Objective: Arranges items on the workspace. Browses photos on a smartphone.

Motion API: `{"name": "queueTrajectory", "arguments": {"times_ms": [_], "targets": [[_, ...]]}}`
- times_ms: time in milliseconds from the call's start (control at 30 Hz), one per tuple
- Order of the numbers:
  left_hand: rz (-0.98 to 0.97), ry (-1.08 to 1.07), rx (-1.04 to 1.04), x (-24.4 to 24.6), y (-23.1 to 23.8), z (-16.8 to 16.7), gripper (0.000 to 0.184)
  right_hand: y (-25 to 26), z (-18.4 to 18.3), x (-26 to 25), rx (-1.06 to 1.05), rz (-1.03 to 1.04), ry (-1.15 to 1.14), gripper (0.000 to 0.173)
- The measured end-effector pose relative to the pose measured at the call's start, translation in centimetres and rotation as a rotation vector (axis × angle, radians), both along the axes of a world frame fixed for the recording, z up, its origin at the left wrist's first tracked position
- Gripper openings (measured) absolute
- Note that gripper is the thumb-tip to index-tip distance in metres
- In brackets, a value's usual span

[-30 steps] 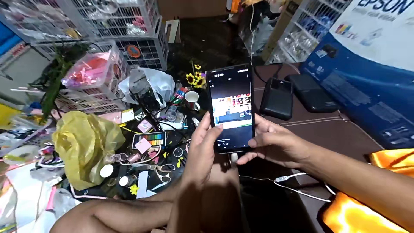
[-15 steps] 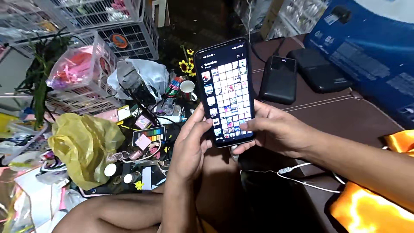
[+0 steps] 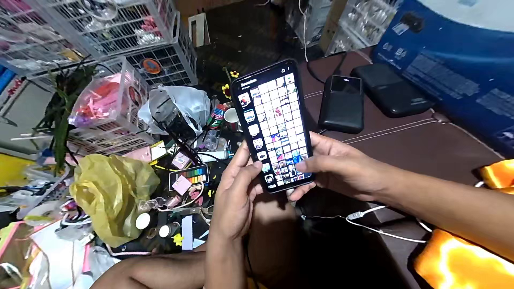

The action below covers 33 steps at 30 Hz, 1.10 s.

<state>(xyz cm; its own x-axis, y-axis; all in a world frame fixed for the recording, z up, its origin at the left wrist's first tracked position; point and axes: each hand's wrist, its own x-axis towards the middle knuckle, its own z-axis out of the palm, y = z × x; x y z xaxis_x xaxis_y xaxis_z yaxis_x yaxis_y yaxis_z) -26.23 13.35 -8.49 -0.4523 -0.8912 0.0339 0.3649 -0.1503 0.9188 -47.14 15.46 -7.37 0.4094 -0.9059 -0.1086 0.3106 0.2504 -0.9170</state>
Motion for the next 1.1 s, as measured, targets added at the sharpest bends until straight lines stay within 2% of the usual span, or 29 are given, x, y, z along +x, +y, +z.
{"name": "queueTrajectory", "arguments": {"times_ms": [133, 333, 667, 900, 1100], "targets": [[0.036, 0.003, -0.013, -0.2, 0.5, 0.0, 0.047, 0.1, -0.1, 0.0, -0.011, 0.015, 0.008, 0.048], [0.062, 0.005, -0.043, -0.4, 0.7, -0.3, 0.047, 0.0, 0.1, 0.0, 0.021, 0.027, -0.025, 0.035], [0.050, 0.018, -0.084, -0.3, 0.7, -0.2, 0.047, 0.1, 0.2, 0.0, 0.023, 0.013, -0.020, 0.037], [0.096, 0.002, -0.060, -0.7, 1.4, -0.1, 0.050, -0.1, -0.4, -0.4, -0.021, 0.079, -0.074, 0.034], [0.107, 0.016, -0.042, -0.8, 1.7, -0.3, 0.050, -0.3, -0.7, -0.7, -0.035, 0.115, -0.124, 0.053]]}}
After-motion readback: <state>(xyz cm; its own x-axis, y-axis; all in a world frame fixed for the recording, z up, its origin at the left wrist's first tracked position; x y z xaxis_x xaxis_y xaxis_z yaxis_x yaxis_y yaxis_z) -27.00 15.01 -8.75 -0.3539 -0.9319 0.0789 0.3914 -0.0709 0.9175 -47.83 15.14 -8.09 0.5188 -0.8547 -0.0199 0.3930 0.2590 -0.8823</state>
